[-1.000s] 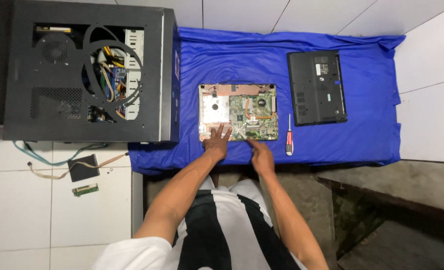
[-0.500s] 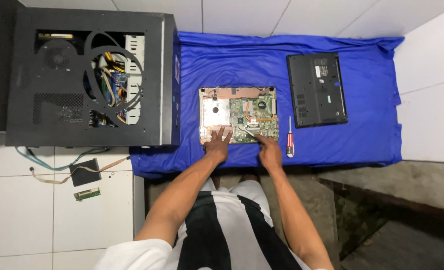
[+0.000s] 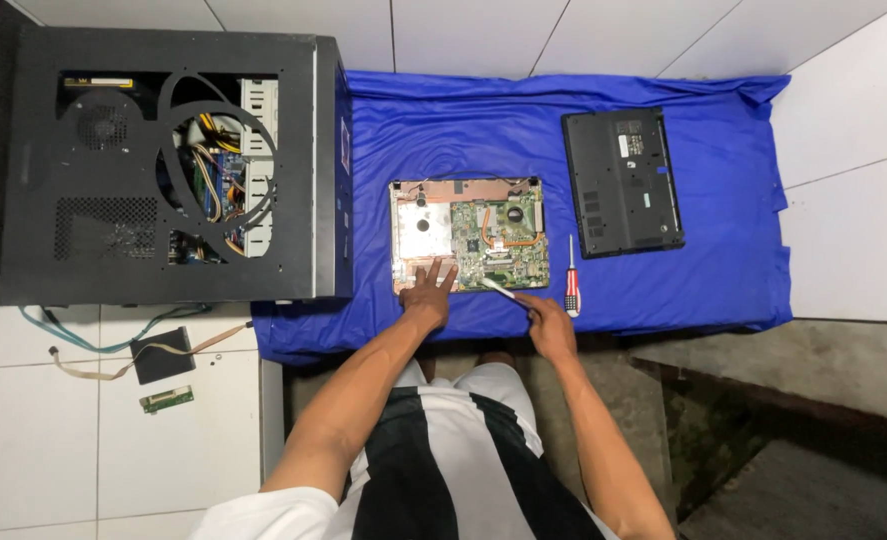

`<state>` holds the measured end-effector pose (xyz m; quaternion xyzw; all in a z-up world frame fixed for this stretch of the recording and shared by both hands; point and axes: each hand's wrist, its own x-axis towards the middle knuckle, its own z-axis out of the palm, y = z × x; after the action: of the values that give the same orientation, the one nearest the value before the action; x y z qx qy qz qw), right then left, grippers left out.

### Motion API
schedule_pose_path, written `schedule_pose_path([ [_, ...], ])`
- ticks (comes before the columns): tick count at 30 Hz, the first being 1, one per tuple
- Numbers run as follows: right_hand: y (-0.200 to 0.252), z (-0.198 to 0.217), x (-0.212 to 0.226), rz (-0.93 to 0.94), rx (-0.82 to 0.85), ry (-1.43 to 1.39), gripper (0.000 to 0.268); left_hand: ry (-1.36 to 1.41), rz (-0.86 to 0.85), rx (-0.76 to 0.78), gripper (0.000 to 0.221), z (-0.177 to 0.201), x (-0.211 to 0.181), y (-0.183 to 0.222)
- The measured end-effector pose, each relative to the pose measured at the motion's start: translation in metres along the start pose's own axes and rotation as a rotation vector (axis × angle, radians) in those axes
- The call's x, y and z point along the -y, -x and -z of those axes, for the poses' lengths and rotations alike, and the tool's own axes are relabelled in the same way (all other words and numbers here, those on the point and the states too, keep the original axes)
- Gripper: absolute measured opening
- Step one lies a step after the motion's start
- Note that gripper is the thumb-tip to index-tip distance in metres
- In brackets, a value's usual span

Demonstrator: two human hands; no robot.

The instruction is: Cleaning a laptop motherboard using a small brush to remove dust and debris.

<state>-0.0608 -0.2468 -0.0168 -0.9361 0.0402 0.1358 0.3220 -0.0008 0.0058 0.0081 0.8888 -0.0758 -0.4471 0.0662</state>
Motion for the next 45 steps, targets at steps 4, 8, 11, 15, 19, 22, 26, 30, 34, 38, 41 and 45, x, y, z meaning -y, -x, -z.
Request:
schedule_pose_path([
  [4, -0.004, -0.004, 0.018, 0.059, -0.05, 0.003, 0.049, 0.01, 0.001, -0.01, 0.088, 0.004, -0.006, 0.01],
  [8, -0.007, -0.021, 0.008, 0.117, -0.013, -0.04, 0.052, 0.039, -0.009, -0.055, 0.084, -0.003, -0.001, -0.003],
  [11, 0.002, -0.007, -0.029, 0.01, -0.055, -0.052, 0.053, 0.018, -0.019, -0.021, 0.083, -0.013, 0.004, -0.011],
  [15, 0.008, 0.0, -0.048, -0.131, -0.232, -0.016, 0.05, 0.017, -0.024, -0.041, 0.083, -0.006, 0.001, -0.001],
  [19, 0.016, -0.029, 0.0, -0.217, -0.4, -0.064, 0.048, -0.01, 0.003, -0.01, 0.085, 0.01, -0.008, 0.021],
  [22, 0.018, -0.048, 0.025, -0.261, -0.233, -0.118, 0.048, -0.01, -0.002, -0.005, 0.087, 0.0, -0.003, 0.002],
  [26, 0.005, -0.04, 0.009, -0.272, -0.217, -0.162, 0.051, -0.007, -0.004, -0.011, 0.086, 0.008, -0.004, 0.009],
  [30, -0.008, -0.013, -0.038, -0.255, -0.274, -0.033, 0.045, -0.002, -0.001, -0.015, 0.086, -0.003, -0.004, 0.01],
  [34, -0.041, 0.004, -0.03, -0.102, -0.251, 0.013, 0.042, -0.025, 0.009, -0.018, 0.088, -0.004, -0.005, -0.001],
  [38, -0.057, -0.002, -0.005, 0.018, -0.145, 0.14, 0.044, -0.006, 0.035, -0.008, 0.087, -0.001, -0.007, 0.005],
  [41, -0.071, 0.013, -0.032, 0.046, -0.151, 0.317, 0.056, 0.006, 0.032, 0.009, 0.09, 0.008, -0.005, 0.014],
  [45, -0.065, 0.041, -0.026, -0.084, -0.153, 0.423, 0.053, 0.011, 0.024, 0.007, 0.089, 0.006, -0.004, 0.01],
])
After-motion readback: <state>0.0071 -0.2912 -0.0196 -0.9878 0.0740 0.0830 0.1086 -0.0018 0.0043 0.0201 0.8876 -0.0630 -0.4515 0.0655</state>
